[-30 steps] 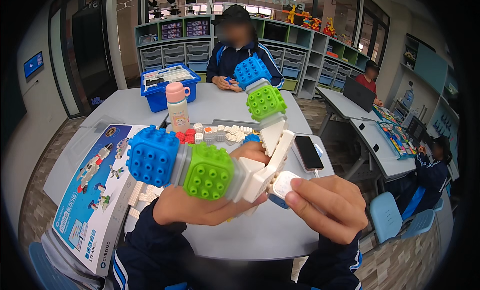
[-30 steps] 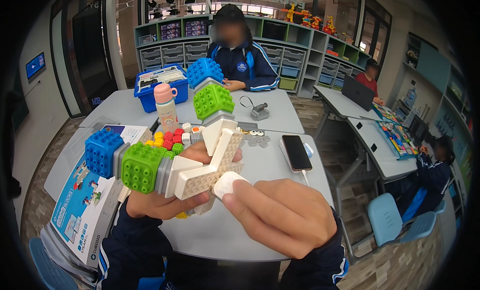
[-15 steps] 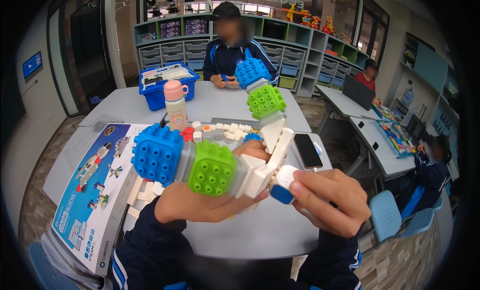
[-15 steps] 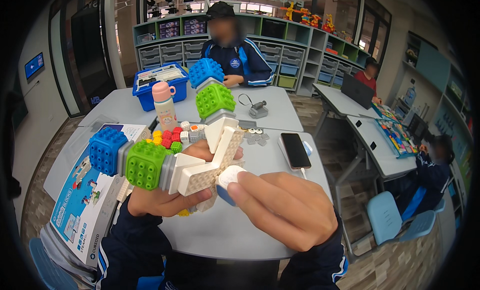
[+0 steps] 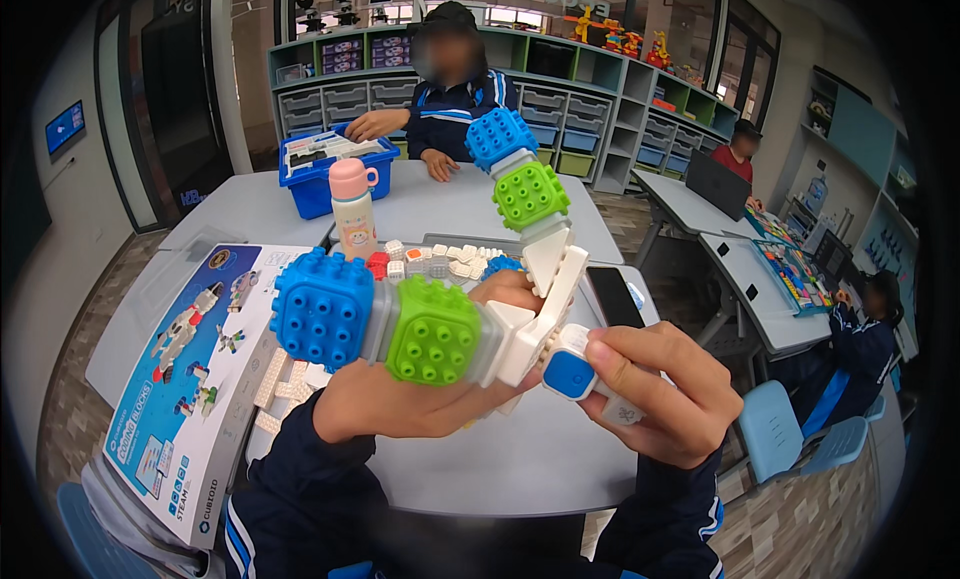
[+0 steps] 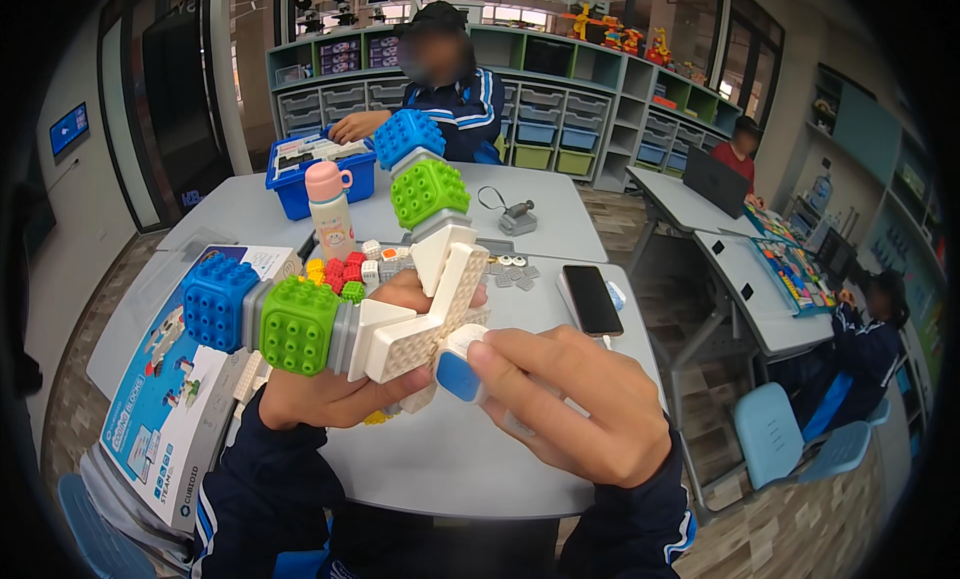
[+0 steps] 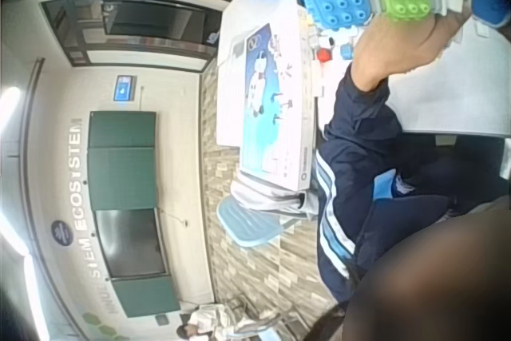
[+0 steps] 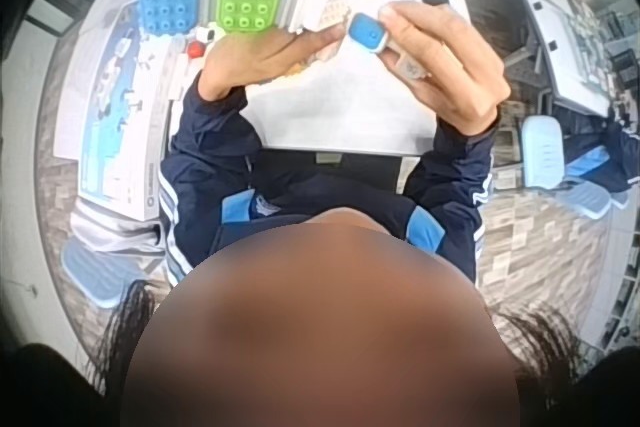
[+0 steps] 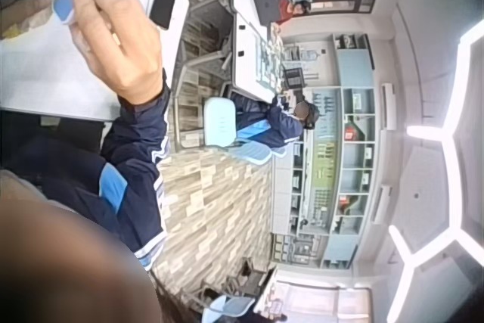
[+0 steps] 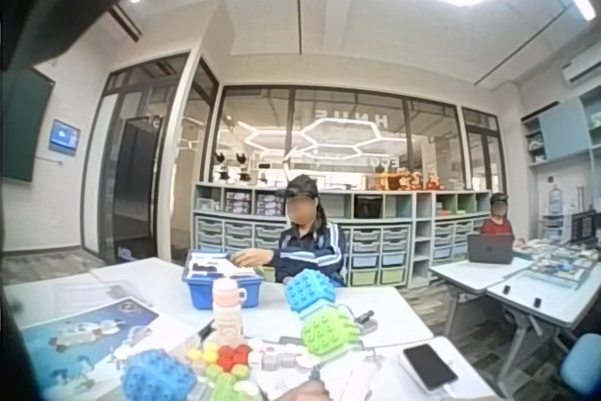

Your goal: The person assembles a structure using colorful interlocking plastic blocks. They pick up individual blocks from the table, connect them to form a base and vertical supports, and then add a long horizontal segment. The person repeatedly adjusts and reorients the assembly while building.

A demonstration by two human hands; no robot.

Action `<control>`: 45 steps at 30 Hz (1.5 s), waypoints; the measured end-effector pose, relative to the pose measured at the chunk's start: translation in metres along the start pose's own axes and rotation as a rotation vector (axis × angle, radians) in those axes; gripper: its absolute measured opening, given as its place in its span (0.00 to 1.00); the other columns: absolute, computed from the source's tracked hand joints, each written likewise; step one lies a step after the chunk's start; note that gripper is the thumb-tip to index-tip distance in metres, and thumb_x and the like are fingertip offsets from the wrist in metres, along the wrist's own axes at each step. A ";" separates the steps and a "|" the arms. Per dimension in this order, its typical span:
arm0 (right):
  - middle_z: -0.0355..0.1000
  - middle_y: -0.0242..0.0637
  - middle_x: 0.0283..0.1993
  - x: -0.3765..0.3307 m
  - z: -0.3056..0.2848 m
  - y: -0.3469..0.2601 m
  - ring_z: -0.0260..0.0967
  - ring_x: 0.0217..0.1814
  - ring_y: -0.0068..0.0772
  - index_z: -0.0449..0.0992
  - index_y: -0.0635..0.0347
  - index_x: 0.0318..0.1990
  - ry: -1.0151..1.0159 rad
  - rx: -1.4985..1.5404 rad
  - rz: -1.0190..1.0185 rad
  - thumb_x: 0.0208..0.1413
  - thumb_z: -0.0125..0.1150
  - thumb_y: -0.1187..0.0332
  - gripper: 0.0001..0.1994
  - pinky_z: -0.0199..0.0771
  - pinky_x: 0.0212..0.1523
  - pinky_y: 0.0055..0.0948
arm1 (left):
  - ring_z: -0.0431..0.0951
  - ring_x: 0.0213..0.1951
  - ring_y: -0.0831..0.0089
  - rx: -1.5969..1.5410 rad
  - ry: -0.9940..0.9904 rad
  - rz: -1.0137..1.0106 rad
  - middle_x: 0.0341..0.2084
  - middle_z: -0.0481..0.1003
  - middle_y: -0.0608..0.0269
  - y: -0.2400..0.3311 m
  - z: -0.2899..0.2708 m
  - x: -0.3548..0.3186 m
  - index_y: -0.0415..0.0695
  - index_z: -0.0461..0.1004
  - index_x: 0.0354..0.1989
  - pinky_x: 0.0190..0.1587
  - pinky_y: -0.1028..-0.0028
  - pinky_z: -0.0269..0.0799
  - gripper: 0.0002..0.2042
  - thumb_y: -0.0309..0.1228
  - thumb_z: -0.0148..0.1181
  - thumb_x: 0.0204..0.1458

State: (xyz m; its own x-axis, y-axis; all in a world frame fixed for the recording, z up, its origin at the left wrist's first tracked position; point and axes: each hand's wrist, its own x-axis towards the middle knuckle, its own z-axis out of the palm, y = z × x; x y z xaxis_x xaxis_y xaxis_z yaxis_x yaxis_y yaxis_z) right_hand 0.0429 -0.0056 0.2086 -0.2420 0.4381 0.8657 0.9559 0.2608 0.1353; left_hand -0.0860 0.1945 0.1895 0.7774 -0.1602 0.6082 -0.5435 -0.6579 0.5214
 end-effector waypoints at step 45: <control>0.77 0.47 0.30 -0.047 0.071 0.115 0.78 0.31 0.43 0.75 0.64 0.42 -0.621 0.215 0.625 0.42 0.75 0.65 0.20 0.75 0.35 0.30 | 0.75 0.56 0.63 -1.251 -0.018 -0.711 0.56 0.72 0.53 -0.183 0.095 -0.015 0.35 0.65 0.62 0.58 0.65 0.75 0.28 0.49 0.48 0.65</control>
State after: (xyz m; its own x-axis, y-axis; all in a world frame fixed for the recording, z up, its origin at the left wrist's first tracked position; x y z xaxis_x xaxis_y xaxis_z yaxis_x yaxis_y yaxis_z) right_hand 0.1526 0.0649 0.1493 0.2045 0.9224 0.3275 0.9068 -0.0525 -0.4184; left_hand 0.0314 0.2473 0.0280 0.9956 -0.0941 -0.0023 0.0459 0.4636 0.8848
